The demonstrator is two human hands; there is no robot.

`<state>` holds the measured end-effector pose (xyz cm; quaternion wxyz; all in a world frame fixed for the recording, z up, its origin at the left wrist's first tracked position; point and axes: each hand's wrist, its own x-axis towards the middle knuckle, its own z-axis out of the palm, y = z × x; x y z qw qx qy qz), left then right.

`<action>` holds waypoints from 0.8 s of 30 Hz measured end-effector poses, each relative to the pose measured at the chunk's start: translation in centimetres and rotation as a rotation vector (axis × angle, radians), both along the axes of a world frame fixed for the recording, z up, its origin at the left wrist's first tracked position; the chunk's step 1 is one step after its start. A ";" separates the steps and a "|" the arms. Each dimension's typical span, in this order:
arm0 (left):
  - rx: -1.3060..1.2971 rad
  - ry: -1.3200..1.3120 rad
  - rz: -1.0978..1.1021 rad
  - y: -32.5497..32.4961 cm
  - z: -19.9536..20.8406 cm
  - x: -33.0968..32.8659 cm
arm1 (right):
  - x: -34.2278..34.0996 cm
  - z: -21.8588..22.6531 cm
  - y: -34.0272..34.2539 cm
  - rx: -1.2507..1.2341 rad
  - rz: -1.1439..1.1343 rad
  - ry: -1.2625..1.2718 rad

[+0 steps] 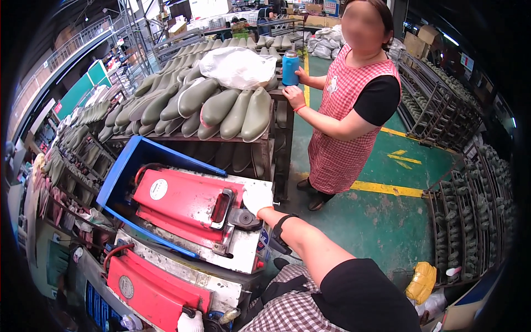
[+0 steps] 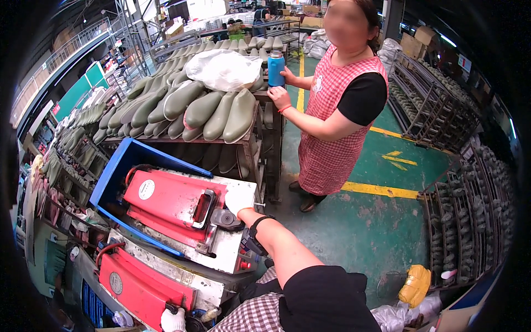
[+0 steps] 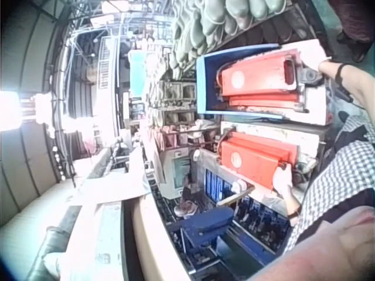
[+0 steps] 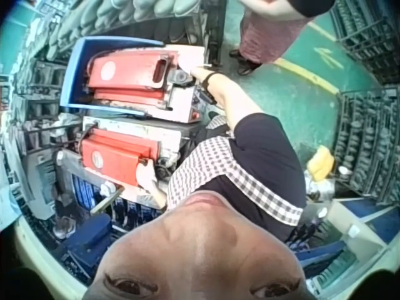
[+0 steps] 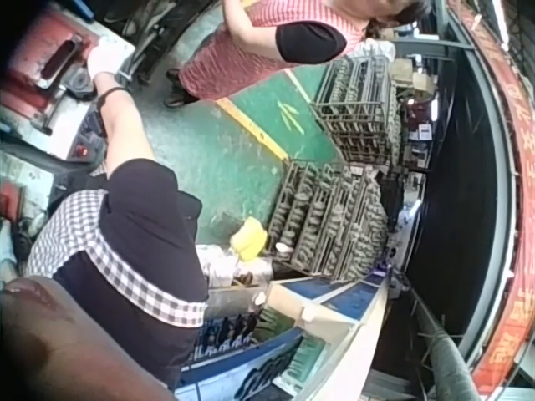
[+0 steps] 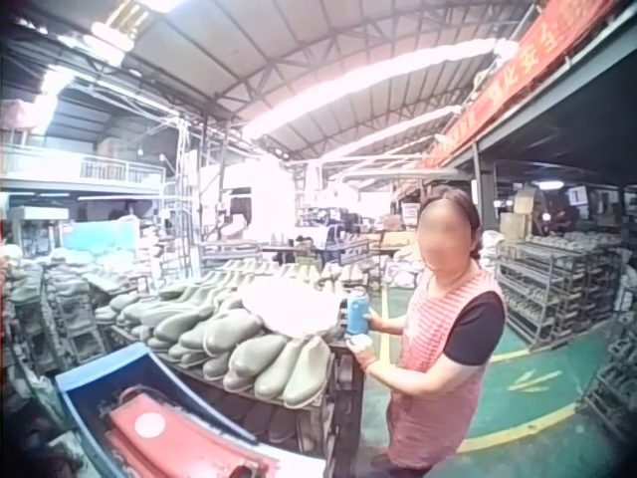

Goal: Operate a heating/pressing machine for shoe components on an assembly line.

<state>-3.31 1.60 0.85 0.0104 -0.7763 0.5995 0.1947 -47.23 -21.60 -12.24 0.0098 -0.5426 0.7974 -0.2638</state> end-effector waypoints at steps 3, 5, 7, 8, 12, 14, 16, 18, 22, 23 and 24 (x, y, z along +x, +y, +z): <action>-0.012 0.017 0.006 0.0 -0.4 0.1 | 0.0 -0.1 0.0 0.000 0.004 0.015; -0.016 0.013 0.005 0.0 -0.7 0.3 | 0.0 -0.1 0.0 0.004 0.002 0.009; -0.022 0.010 0.003 0.0 -0.9 0.4 | 0.0 -0.1 0.0 0.009 0.003 0.020; -0.022 0.001 0.003 0.0 -1.0 0.4 | 0.0 0.0 0.0 0.014 0.003 0.031; -0.030 -0.005 -0.010 0.0 -1.0 0.5 | 0.0 0.1 0.1 0.012 0.008 0.015; -0.018 -0.001 -0.003 0.0 -0.8 0.4 | 0.0 0.1 0.1 0.016 0.006 -0.003; -0.006 0.003 0.002 0.0 -0.7 0.3 | 0.0 0.1 0.1 0.002 0.007 0.007; -0.035 0.002 -0.012 -0.1 -0.5 0.2 | 0.0 0.0 0.1 -0.011 0.007 0.016; -0.012 -0.016 0.002 -0.1 -0.4 0.0 | -0.1 -0.1 0.0 -0.003 0.010 -0.008; -0.012 -0.010 0.008 -0.1 -0.4 0.0 | -0.1 -0.1 -0.1 -0.012 0.001 -0.018; -0.012 -0.003 0.014 -0.1 -0.4 0.0 | -0.1 -0.1 -0.1 0.005 0.007 -0.019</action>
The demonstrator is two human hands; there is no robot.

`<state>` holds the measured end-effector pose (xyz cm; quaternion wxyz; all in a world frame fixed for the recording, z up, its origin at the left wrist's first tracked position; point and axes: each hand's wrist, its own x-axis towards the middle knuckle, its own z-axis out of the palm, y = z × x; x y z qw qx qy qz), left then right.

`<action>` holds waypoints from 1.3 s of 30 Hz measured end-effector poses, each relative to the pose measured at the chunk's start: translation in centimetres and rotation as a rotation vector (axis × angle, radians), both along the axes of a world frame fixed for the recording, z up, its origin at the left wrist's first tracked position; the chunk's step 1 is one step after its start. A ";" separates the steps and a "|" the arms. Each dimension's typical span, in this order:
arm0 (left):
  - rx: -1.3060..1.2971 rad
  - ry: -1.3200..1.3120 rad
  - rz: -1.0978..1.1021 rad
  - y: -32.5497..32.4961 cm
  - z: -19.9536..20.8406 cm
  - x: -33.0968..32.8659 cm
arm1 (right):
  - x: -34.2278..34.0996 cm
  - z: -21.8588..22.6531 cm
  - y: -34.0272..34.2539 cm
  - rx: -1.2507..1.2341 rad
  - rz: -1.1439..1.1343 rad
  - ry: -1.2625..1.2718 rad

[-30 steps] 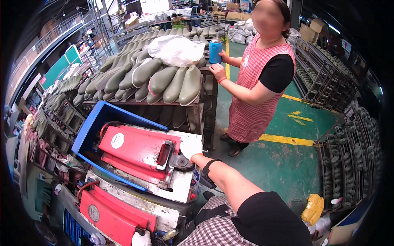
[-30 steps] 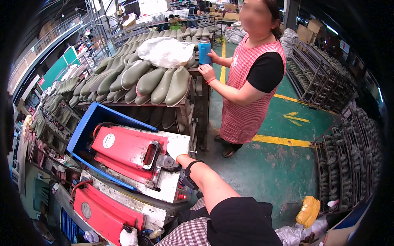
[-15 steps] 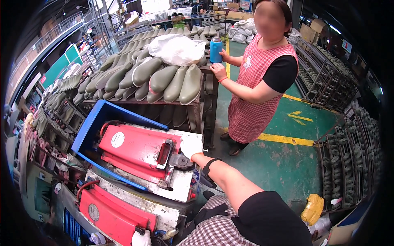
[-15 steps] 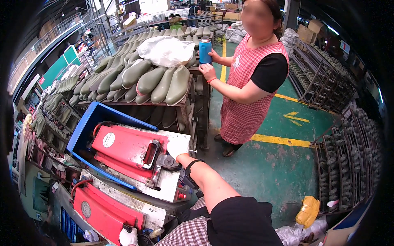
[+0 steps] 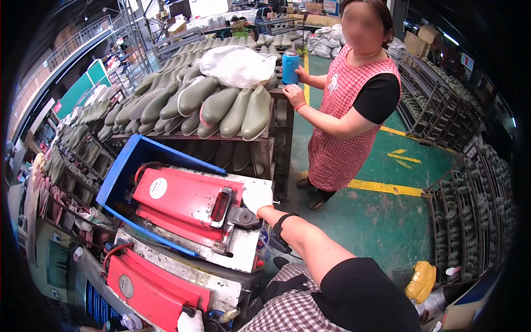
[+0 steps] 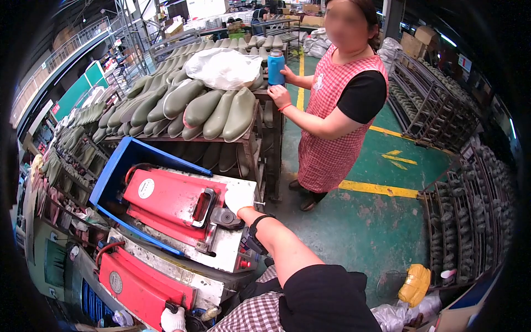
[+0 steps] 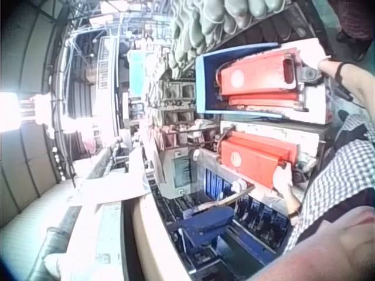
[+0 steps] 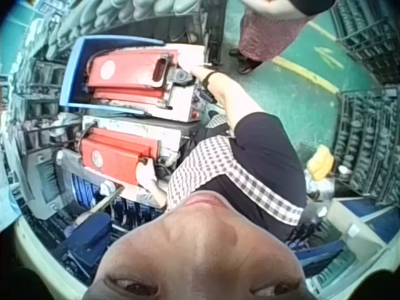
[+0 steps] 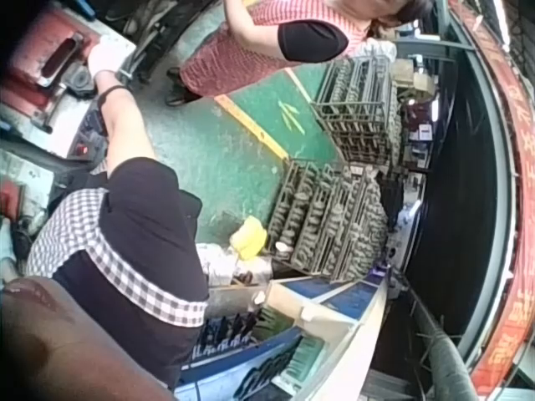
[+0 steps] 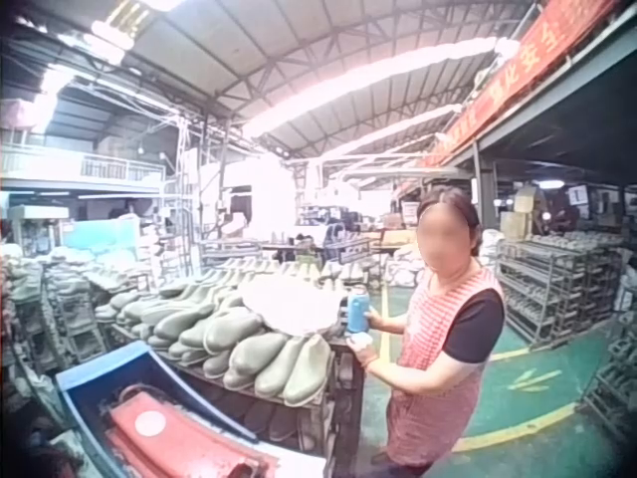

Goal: Operate a heating/pressing machine for shoe components on an assembly line.

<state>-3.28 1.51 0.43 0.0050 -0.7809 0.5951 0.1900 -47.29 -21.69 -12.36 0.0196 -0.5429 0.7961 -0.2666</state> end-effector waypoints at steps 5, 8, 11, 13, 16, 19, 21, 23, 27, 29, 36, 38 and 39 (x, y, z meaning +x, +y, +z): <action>-0.022 -0.005 -0.021 0.0 -0.4 0.3 | 0.0 -0.1 0.0 -0.025 -0.020 0.000; -0.011 -0.014 -0.020 -0.1 -0.5 0.3 | 0.0 0.0 0.0 -0.006 -0.009 0.035; -0.002 -0.022 -0.019 -0.2 -0.2 0.1 | 0.0 0.0 0.0 -0.003 -0.005 0.046; 0.000 -0.026 -0.018 -0.2 0.0 0.0 | -0.1 0.0 0.0 -0.010 -0.004 0.047; 0.020 -0.034 -0.002 0.0 0.5 -0.3 | 0.0 0.0 0.0 -0.019 -0.004 0.045; 0.022 -0.038 0.006 0.0 0.8 -0.4 | 0.0 -0.1 0.0 -0.019 -0.004 0.037; 0.027 -0.013 0.000 -0.1 0.9 -0.6 | 0.0 -0.1 0.0 -0.018 -0.003 0.031; 0.023 -0.027 0.002 -0.2 0.9 -0.7 | 0.0 0.0 0.1 -0.014 -0.004 0.016; 0.023 -0.037 0.005 -0.1 1.0 -0.7 | 0.0 0.3 0.2 0.003 0.012 0.026; 0.009 -0.035 -0.002 0.1 0.8 -0.4 | 0.0 0.4 0.3 -0.019 0.000 -0.004; -0.057 -0.049 0.144 -1.0 -3.0 0.8 | -0.2 1.1 0.3 0.041 0.015 0.057; -0.026 -0.040 0.143 -1.0 -3.7 1.1 | -0.1 1.7 0.4 0.067 0.024 0.038; 0.003 -0.053 0.160 -1.0 -3.9 1.2 | -0.1 2.0 0.5 0.096 0.018 0.055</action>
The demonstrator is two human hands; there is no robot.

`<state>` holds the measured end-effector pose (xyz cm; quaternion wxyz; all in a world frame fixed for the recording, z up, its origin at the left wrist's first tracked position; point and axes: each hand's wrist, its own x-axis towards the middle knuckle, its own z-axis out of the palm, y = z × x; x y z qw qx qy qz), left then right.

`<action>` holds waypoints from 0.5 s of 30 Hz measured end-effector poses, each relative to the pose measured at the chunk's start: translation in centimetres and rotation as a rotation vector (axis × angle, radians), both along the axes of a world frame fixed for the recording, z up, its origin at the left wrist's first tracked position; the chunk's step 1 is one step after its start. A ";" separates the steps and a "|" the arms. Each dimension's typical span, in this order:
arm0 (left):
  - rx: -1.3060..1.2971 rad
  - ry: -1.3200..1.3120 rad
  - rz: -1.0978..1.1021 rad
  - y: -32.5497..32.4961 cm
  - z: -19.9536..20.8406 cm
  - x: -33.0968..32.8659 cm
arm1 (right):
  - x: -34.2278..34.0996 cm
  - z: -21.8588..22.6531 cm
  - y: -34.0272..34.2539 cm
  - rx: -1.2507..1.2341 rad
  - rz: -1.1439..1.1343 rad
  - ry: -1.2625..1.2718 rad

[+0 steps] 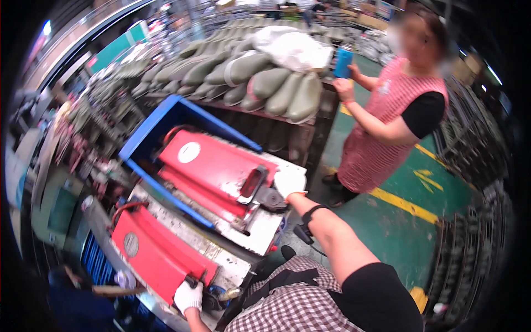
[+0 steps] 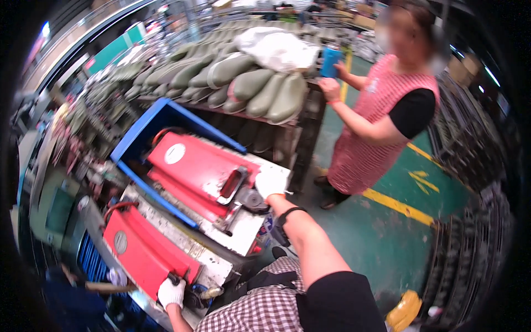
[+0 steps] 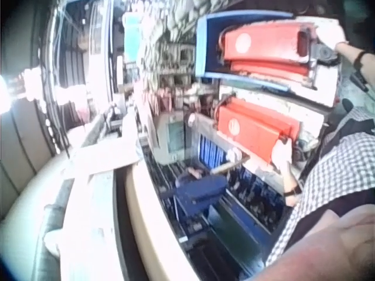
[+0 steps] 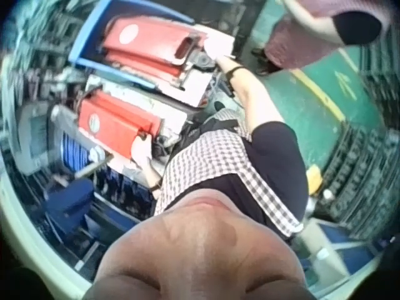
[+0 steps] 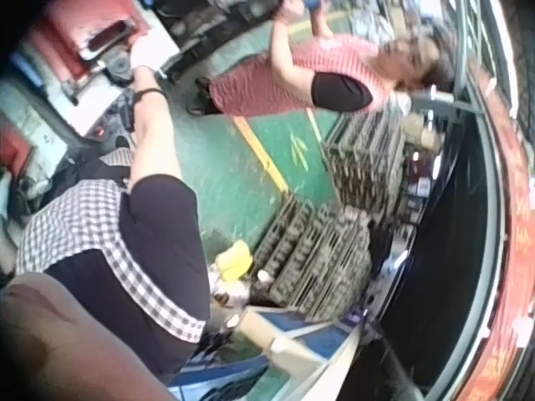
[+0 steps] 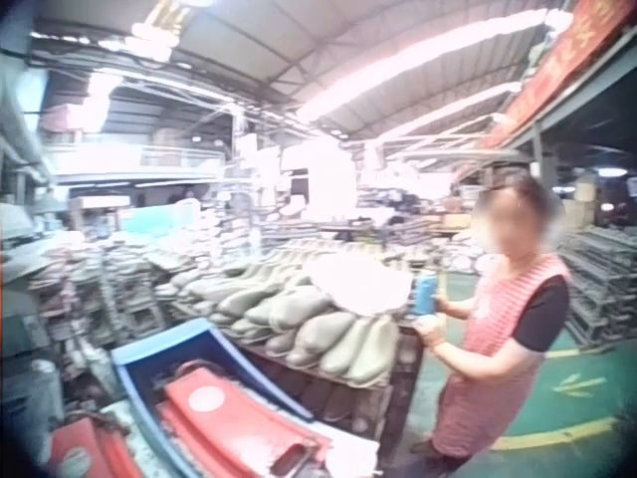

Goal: Operate a heating/pressing machine for shoe components on an assembly line.

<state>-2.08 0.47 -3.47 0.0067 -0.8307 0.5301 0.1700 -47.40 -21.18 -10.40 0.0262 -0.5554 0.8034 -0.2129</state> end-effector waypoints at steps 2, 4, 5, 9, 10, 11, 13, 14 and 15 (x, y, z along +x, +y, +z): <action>0.007 -0.059 -0.032 0.0 0.2 0.0 | 0.0 0.5 0.1 -0.045 0.017 -0.050; 0.042 -0.062 -0.037 0.0 0.8 -0.3 | -0.1 0.6 0.2 -0.060 0.023 -0.030; 0.048 -0.050 -0.039 -0.1 1.2 -0.4 | 0.0 0.4 0.1 -0.062 -0.004 -0.051; 0.089 0.013 -0.045 -0.2 2.7 -0.7 | -0.6 -0.7 0.0 -0.202 0.065 0.024; 0.112 0.010 -0.044 -0.1 3.0 -0.7 | -0.8 -0.9 0.0 -0.170 0.063 -0.006; 0.105 0.027 -0.047 0.0 3.2 -0.8 | -1.0 -0.9 -0.2 -0.084 0.040 -0.025; 0.070 0.037 -0.071 0.2 3.4 -0.7 | -1.0 -0.3 -0.4 -0.036 0.015 -0.097; 0.065 0.038 -0.069 0.3 3.4 -0.7 | -0.7 0.2 -0.4 0.008 -0.008 -0.170; 0.055 0.063 -0.066 0.5 3.4 -0.6 | -0.2 1.0 -0.2 -0.077 0.036 -0.293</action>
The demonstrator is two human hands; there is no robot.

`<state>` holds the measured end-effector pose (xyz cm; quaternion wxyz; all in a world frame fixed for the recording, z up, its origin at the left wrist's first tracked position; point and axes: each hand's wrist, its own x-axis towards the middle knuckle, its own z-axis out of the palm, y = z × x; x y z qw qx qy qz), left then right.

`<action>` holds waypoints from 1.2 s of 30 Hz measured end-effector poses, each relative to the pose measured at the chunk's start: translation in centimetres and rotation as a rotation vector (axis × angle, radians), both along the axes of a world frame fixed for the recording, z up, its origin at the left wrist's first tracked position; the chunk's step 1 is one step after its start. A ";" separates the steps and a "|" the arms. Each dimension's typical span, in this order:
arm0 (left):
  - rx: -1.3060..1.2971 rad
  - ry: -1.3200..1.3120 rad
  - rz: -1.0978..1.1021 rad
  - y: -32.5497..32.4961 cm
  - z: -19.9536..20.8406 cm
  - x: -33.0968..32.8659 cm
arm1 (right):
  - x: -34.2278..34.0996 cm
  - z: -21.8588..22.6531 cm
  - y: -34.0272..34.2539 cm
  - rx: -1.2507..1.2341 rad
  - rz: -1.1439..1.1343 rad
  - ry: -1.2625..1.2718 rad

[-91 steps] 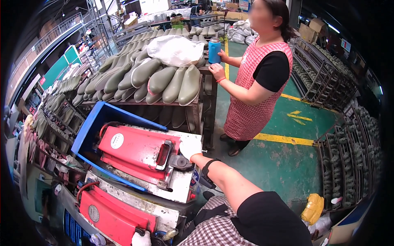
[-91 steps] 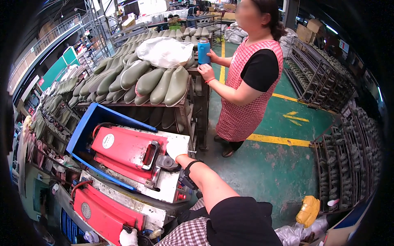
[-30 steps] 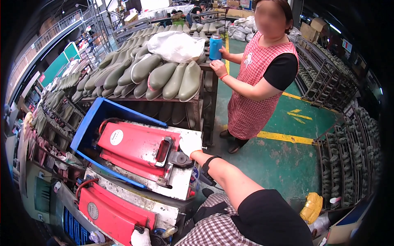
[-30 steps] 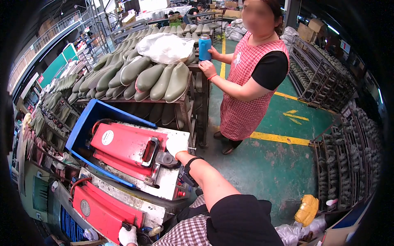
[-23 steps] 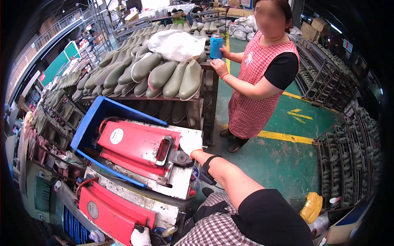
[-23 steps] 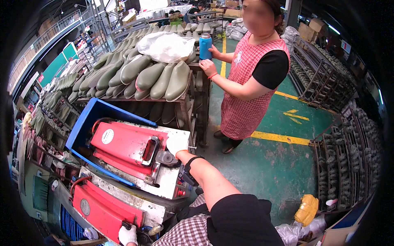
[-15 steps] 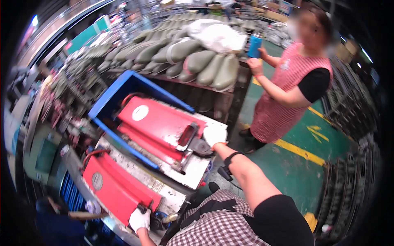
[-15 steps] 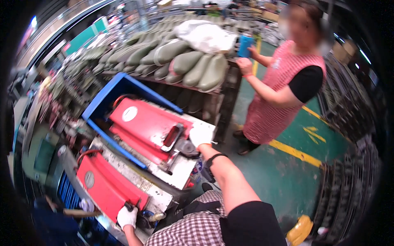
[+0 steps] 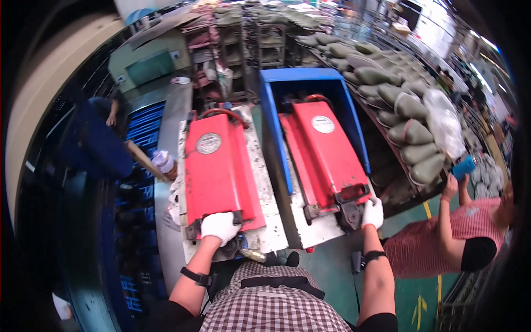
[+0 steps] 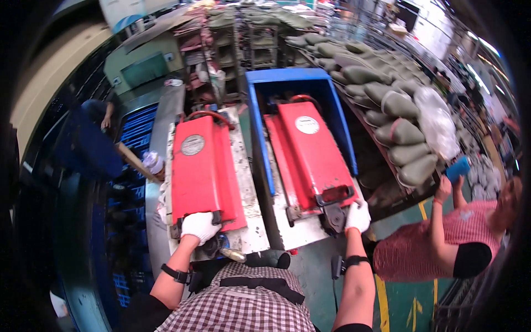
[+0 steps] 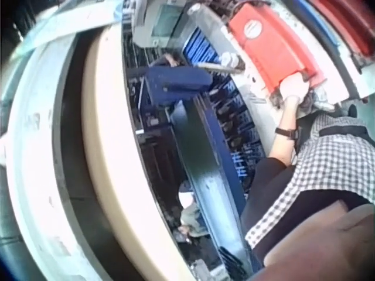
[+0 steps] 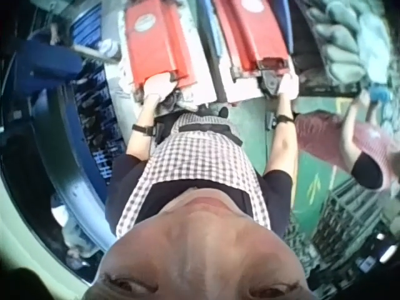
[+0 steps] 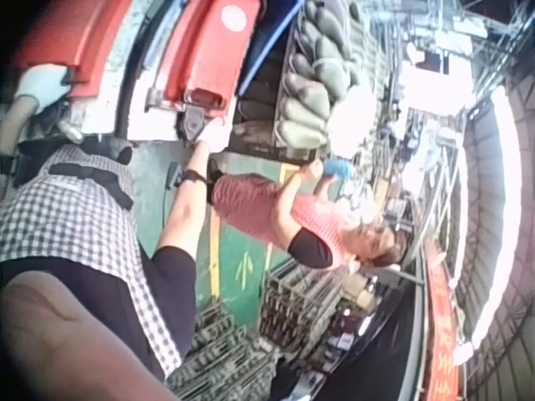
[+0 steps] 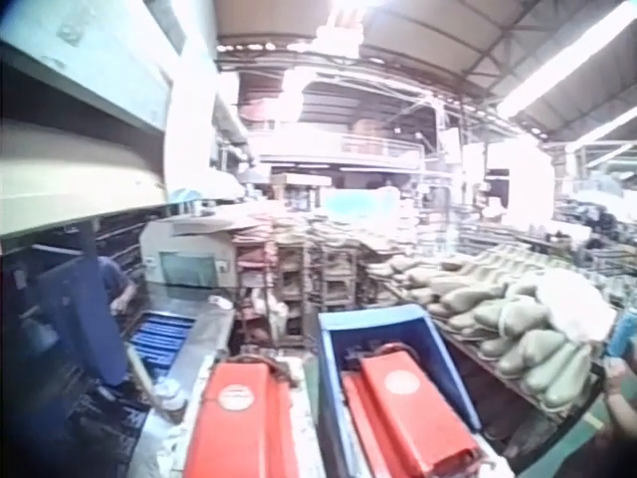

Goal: Operate a heating/pressing machine for shoe components on an assembly line.

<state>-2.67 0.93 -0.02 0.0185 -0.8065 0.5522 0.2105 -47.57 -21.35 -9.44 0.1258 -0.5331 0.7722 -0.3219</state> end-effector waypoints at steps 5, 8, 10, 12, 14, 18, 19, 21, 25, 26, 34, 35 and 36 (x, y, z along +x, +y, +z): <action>0.026 0.034 -0.047 0.1 -0.1 1.3 | 8.6 3.5 5.2 -0.430 0.354 -0.159; 0.137 0.149 -0.092 -0.2 -0.1 2.3 | 16.3 3.7 12.6 -0.332 0.843 -0.108; 0.129 0.172 -0.092 -0.1 0.0 2.6 | 20.8 3.4 17.0 -0.044 1.129 -0.346; 0.122 0.176 -0.122 -0.1 0.1 2.6 | 23.8 2.8 18.0 0.667 1.472 -0.185; 0.081 0.169 -0.130 -0.2 0.1 2.4 | 26.2 1.4 21.1 0.599 1.454 0.021; 0.066 0.153 -0.115 -0.4 -0.2 1.8 | 26.9 -1.2 22.2 0.551 1.350 -0.132; 0.075 0.119 -0.105 -0.5 -0.2 1.7 | 26.8 -1.5 22.6 0.537 1.321 -0.238; 0.086 0.107 -0.085 -0.5 -0.3 1.7 | 26.9 -1.6 25.5 1.267 0.947 -0.940; 0.047 0.075 -0.095 -0.4 -0.4 1.6 | 30.1 -1.5 30.6 1.579 0.852 -1.422; 0.030 0.104 -0.085 -0.4 -0.4 1.6 | 30.3 -1.7 31.0 1.701 1.019 -1.214; -0.068 0.110 -0.172 1.6 2.6 3.0 | 30.4 1.1 28.6 1.377 1.471 -0.294; -0.098 0.117 -0.178 1.7 3.5 3.4 | 30.2 2.0 27.6 1.344 1.481 -0.249; -0.107 0.147 -0.195 1.6 4.6 3.8 | 29.9 3.0 26.6 1.260 1.478 -0.242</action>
